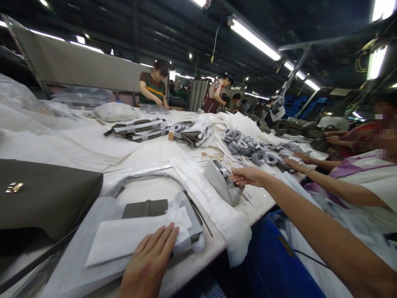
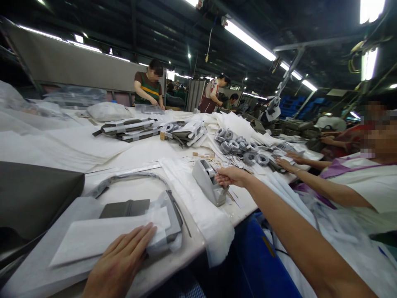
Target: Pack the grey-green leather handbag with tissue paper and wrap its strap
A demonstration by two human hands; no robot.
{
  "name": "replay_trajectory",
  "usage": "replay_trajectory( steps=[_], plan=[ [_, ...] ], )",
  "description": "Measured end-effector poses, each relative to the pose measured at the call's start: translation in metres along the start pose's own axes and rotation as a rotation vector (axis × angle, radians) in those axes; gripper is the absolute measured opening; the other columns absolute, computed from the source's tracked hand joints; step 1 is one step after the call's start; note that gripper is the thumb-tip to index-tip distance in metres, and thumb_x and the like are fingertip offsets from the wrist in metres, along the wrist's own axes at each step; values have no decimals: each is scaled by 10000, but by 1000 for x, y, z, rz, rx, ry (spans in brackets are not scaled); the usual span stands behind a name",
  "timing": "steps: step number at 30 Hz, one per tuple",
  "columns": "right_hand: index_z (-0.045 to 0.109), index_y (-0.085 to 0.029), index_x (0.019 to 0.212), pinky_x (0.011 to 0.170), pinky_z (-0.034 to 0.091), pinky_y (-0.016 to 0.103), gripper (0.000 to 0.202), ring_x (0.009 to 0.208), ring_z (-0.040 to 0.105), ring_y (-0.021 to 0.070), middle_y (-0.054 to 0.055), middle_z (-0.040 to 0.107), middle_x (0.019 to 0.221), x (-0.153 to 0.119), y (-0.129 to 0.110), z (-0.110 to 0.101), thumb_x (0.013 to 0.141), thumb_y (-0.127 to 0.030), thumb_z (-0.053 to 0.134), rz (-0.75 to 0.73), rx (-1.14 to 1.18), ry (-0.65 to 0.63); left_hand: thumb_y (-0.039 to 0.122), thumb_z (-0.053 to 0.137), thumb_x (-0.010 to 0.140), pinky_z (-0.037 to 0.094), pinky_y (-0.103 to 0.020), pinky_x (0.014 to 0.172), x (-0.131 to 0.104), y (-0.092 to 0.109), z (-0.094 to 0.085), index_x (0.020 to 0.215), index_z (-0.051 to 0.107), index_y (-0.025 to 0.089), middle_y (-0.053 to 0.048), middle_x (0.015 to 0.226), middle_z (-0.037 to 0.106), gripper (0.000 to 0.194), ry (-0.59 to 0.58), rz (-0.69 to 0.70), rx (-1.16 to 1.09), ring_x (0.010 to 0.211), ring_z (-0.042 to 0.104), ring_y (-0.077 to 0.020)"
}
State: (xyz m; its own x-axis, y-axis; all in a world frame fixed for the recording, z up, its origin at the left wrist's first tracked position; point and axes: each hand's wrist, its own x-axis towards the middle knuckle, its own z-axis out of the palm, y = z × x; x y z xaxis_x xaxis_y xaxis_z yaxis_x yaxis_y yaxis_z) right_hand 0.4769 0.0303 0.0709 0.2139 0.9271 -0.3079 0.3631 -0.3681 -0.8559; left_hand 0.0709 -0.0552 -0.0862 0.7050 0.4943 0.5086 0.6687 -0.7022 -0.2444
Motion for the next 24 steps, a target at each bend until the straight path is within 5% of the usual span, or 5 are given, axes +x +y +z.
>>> replay_trajectory(
  steps=[5, 9, 16, 20, 24],
  plan=[
    [730, -108, 876, 592, 578, 160, 318, 647, 680, 99, 121, 753, 874, -50, 5, -19, 900, -420, 674, 57, 69, 54, 87, 403, 888, 511, -369, 947, 1, 0, -5, 1473, 438, 201, -5, 1510, 461, 597, -6, -14, -11, 1241, 586, -228],
    [752, -119, 878, 623, 587, 181, 324, 691, 681, 117, 127, 751, 916, -83, 40, -15, 813, -437, 764, 106, 118, 95, 125, 392, 908, 478, -375, 978, 1, 0, -5, 1472, 443, 198, 0, 1526, 437, 571, -10, -8, -16, 1270, 559, -232],
    [735, -149, 856, 670, 585, 260, 447, 671, 660, 130, 88, 738, 856, -65, 112, 10, 725, -576, 760, -36, 86, 163, 133, 377, 917, 457, -395, 992, 1, 0, -7, 1475, 438, 200, 9, 1545, 401, 565, -28, -1, 26, 1286, 542, -230],
    [741, -174, 818, 665, 561, 310, 369, 623, 635, 164, 52, 724, 740, -63, 117, 8, 684, -517, 780, -97, -31, 253, 169, 357, 947, 455, -386, 987, 2, -1, -7, 1475, 438, 201, 6, 1545, 403, 535, -36, 3, 19, 1291, 536, -229],
    [753, -228, 925, 822, 536, 366, 240, 766, 677, 213, 51, 749, 839, -88, 100, 5, 842, -425, 642, -342, -350, 177, 164, 335, 968, 456, -396, 979, 5, 0, -9, 1469, 447, 196, -7, 1524, 443, 515, -15, -17, -23, 1265, 559, -237]
  ],
)
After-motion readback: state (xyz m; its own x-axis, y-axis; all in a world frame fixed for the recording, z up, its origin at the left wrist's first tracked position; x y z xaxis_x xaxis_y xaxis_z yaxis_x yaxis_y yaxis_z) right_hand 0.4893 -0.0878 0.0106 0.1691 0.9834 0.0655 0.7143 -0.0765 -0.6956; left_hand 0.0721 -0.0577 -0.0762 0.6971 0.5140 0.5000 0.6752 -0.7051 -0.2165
